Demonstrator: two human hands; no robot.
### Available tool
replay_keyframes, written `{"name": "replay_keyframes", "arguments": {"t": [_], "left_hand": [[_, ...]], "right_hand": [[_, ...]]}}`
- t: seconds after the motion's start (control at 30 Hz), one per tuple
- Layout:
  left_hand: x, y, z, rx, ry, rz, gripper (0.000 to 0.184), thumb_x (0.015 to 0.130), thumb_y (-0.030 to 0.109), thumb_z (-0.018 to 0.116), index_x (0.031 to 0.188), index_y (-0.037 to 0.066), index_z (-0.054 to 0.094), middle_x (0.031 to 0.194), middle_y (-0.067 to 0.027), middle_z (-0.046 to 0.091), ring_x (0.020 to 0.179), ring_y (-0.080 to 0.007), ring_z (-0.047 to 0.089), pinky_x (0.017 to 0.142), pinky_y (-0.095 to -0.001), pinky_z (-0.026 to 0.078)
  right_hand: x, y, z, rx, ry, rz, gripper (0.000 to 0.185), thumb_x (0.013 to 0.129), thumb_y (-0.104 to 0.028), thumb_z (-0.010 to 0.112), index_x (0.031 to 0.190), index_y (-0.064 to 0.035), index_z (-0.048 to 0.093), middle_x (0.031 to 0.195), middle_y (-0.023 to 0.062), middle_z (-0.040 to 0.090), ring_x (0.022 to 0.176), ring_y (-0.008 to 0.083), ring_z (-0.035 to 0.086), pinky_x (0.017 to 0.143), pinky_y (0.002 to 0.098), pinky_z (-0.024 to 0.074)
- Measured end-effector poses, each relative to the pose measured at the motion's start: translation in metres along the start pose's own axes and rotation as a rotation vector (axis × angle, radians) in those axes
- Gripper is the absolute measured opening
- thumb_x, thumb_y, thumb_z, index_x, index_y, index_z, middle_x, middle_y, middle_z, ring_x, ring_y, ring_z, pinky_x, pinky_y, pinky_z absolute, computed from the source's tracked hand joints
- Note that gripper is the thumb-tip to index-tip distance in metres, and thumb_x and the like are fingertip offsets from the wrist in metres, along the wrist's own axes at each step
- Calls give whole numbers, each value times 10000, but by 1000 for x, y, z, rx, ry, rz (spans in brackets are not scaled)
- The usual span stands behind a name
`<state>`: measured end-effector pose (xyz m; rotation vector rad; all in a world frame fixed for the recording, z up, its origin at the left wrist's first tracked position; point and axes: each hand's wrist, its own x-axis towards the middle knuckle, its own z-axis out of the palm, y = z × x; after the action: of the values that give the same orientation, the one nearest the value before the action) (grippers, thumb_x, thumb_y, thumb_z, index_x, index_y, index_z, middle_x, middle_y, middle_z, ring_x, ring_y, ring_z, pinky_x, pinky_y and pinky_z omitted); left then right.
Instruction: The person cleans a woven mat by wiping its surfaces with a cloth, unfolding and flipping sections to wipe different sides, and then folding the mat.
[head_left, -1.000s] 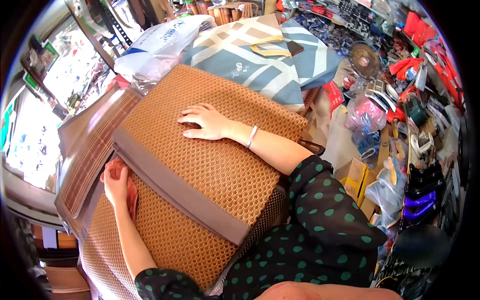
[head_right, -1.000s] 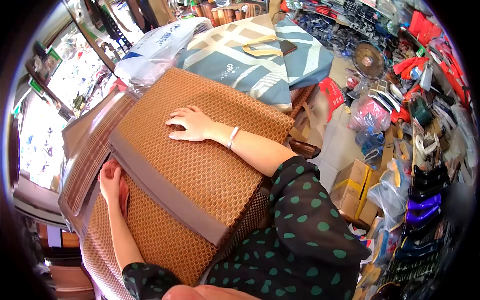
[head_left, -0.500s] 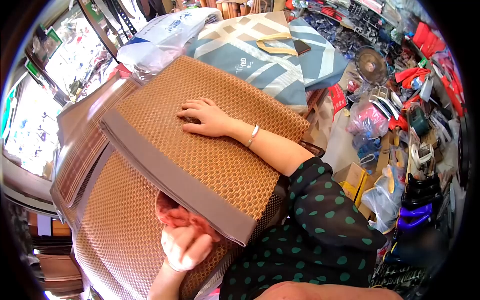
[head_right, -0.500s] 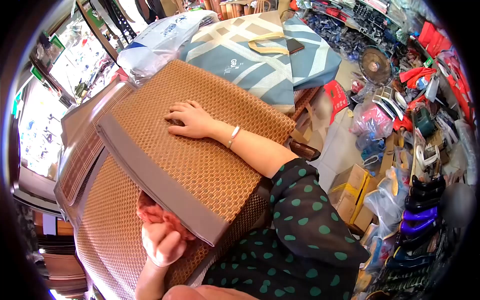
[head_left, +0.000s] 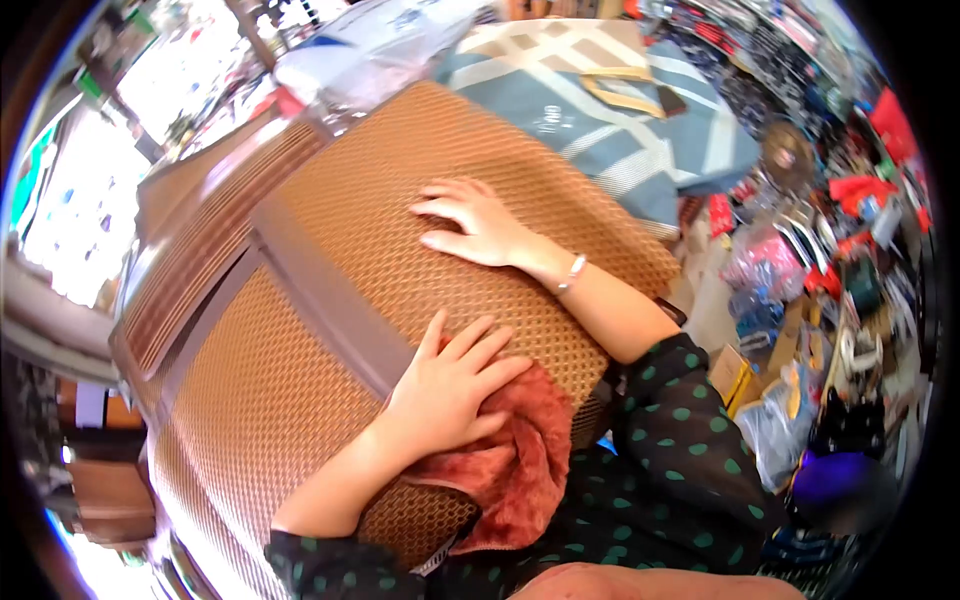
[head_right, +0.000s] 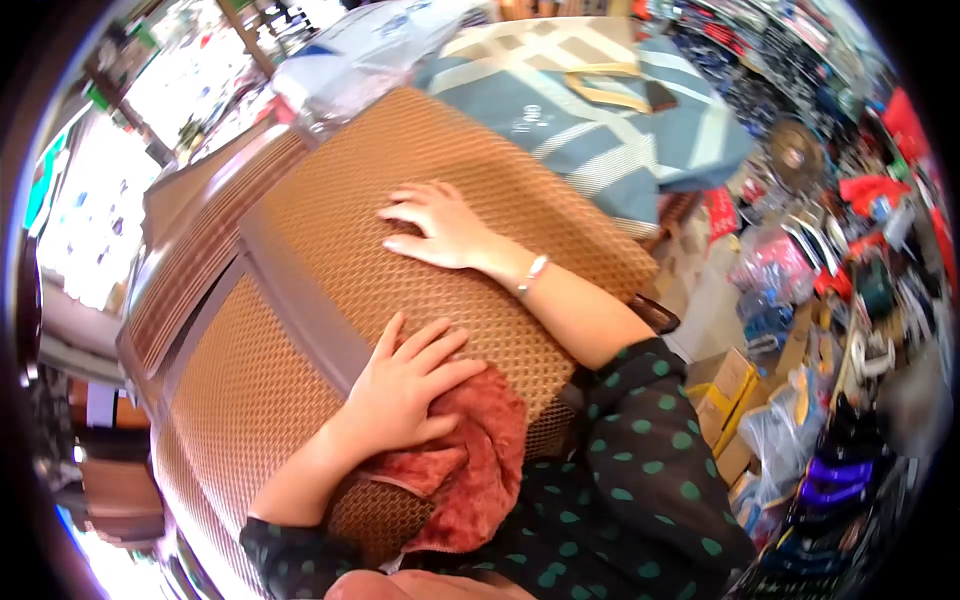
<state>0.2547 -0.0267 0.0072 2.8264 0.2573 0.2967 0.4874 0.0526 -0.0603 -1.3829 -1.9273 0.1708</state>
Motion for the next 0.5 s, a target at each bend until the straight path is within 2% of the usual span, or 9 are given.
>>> {"name": "replay_keyframes", "arguments": {"t": [0.07,0.13,0.17,0.23,0.33,0.4,0.43,0.47,0.5], "left_hand": [[11,-23,-8,147,11,-64,487,744,216,698,1224,183,627,1332,-117,562,1331,-307,469,1129,-621,268],[14,-73,-21,240,157,-264,378,802,191,636,1178,158,634,1236,-140,583,1239,-300,527,1114,-615,294],[11,-109,-24,203,266,-399,379,829,181,620,1207,153,627,1282,-146,581,1249,-307,531,1130,-601,284],[-8,-192,-27,290,376,-678,447,891,251,612,1323,139,580,1470,-167,468,1394,-305,400,1176,-542,239],[-24,-238,-26,334,575,-849,525,892,217,601,1400,119,516,1469,-214,448,1411,-334,366,1161,-511,269],[-17,-215,-26,401,642,-588,492,878,172,582,1359,80,535,1406,-206,503,1336,-341,437,1108,-501,327],[-7,-183,-44,166,449,-525,413,872,161,553,1269,50,582,1293,-190,569,1209,-350,513,1026,-489,393],[-6,-153,-33,408,447,-391,343,857,199,565,1162,54,628,1189,-165,605,1102,-356,548,954,-476,433],[-6,-120,-28,368,494,-170,353,826,249,593,1120,62,650,1148,-165,606,1081,-359,549,915,-486,439]], "right_hand": [[2,-5,-5,-1,-27,34,466,900,-406,652,1292,-154,641,1427,140,524,1386,319,399,1157,530,207],[1,-3,-6,-29,-37,15,464,908,-373,646,1313,-149,623,1435,126,519,1391,320,394,1160,517,196],[1,0,-3,-11,-31,6,468,908,-375,645,1315,-147,619,1436,125,518,1394,320,391,1160,511,202],[1,3,-2,5,-20,-10,461,919,-369,634,1315,-134,613,1433,140,517,1394,321,394,1150,500,230],[3,0,-3,-3,-5,20,466,917,-387,635,1307,-133,614,1414,150,534,1380,316,412,1157,482,237],[2,7,1,-2,14,7,453,926,-371,628,1306,-126,608,1385,150,556,1356,311,439,1147,483,253],[3,14,5,66,36,4,438,934,-361,615,1292,-108,613,1360,150,573,1327,319,467,1131,472,285],[5,18,6,134,59,1,424,943,-350,602,1277,-90,618,1336,151,590,1299,326,494,1116,461,316],[8,17,1,248,35,82,376,953,-301,584,1237,-59,632,1290,154,615,1233,343,541,1075,425,381]]}}
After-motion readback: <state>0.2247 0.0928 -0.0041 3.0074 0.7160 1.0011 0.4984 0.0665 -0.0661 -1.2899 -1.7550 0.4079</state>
